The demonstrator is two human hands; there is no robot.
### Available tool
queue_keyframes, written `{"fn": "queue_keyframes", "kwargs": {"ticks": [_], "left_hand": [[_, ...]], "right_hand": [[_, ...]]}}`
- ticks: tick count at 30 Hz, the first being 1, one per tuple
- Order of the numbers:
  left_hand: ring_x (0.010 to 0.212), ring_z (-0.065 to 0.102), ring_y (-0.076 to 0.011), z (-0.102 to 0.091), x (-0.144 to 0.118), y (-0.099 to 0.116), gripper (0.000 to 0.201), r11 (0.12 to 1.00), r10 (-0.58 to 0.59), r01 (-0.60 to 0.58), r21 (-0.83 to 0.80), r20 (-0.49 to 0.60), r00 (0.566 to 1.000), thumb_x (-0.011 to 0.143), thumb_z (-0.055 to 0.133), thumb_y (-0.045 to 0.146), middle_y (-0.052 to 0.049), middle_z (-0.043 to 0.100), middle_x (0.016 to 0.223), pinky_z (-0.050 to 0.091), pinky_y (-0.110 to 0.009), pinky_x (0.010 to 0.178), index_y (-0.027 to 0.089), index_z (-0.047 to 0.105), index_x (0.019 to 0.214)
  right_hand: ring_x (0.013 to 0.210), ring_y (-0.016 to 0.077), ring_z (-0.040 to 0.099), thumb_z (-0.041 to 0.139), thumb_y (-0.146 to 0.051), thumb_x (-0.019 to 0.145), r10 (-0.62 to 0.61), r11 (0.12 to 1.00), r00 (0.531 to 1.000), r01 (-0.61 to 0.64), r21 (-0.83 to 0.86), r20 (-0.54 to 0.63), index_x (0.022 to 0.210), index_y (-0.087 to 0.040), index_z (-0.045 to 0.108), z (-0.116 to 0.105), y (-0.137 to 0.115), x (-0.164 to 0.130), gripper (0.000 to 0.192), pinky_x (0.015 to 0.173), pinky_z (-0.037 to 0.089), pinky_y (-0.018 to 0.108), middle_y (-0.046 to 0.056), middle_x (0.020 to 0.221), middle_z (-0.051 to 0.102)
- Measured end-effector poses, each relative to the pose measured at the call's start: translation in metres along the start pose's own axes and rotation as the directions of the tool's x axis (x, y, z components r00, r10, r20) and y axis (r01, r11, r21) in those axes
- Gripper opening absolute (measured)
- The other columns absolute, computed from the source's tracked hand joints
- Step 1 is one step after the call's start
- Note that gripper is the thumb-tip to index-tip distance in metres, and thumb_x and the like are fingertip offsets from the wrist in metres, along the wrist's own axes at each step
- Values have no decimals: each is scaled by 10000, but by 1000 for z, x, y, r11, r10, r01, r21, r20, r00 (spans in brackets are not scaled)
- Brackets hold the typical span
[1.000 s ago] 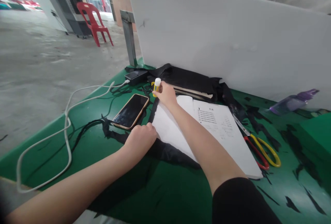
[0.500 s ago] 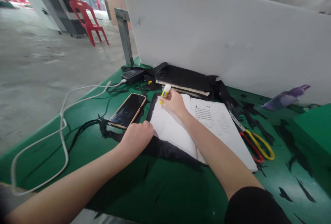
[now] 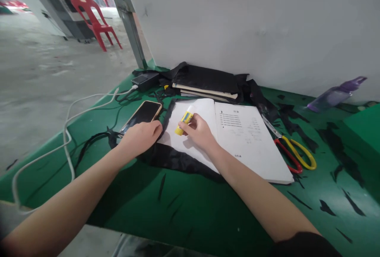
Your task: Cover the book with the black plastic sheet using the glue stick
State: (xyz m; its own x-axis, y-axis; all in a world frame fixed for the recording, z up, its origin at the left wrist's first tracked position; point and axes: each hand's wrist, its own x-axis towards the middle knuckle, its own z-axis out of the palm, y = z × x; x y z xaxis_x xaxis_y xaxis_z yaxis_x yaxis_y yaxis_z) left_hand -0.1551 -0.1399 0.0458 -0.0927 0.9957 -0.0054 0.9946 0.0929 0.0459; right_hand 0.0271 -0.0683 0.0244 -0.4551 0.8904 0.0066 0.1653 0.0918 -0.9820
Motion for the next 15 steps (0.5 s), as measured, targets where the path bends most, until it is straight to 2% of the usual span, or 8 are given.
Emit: {"fn": "queue_keyframes", "kwargs": {"ticks": [8, 12, 15], "left_hand": [[686, 600, -187, -7, -10, -5, 310, 998, 18, -18, -53, -1, 1000, 907, 339, 348, -48, 663, 795, 378, -256, 599, 201, 611, 888], [699, 592, -168, -9, -29, -5, 264, 995, 52, -53, -79, -16, 999, 896, 370, 360, -11, 659, 842, 328, -238, 562, 222, 594, 886], [666, 581, -160, -6, -47, -3, 251, 999, 16, -16, -51, 8, 1000, 894, 385, 387, 4, 648, 830, 308, -242, 536, 227, 568, 832]], "right_hand": [[761, 171, 626, 587, -471, 791, 21, 999, 999, -20, -49, 31, 926, -208, 533, -4, 10, 4, 302, 640, 551, 310, 50, 891, 621], [748, 155, 593, 561, -501, 797, 24, 996, 1000, -24, -88, -1, 927, -212, 549, -5, 11, 2, 317, 622, 529, 295, 30, 855, 602], [697, 143, 567, 567, -517, 785, 32, 995, 999, -32, -98, -11, 936, -211, 545, -4, 9, 0, 342, 595, 513, 293, 19, 812, 577]]}}
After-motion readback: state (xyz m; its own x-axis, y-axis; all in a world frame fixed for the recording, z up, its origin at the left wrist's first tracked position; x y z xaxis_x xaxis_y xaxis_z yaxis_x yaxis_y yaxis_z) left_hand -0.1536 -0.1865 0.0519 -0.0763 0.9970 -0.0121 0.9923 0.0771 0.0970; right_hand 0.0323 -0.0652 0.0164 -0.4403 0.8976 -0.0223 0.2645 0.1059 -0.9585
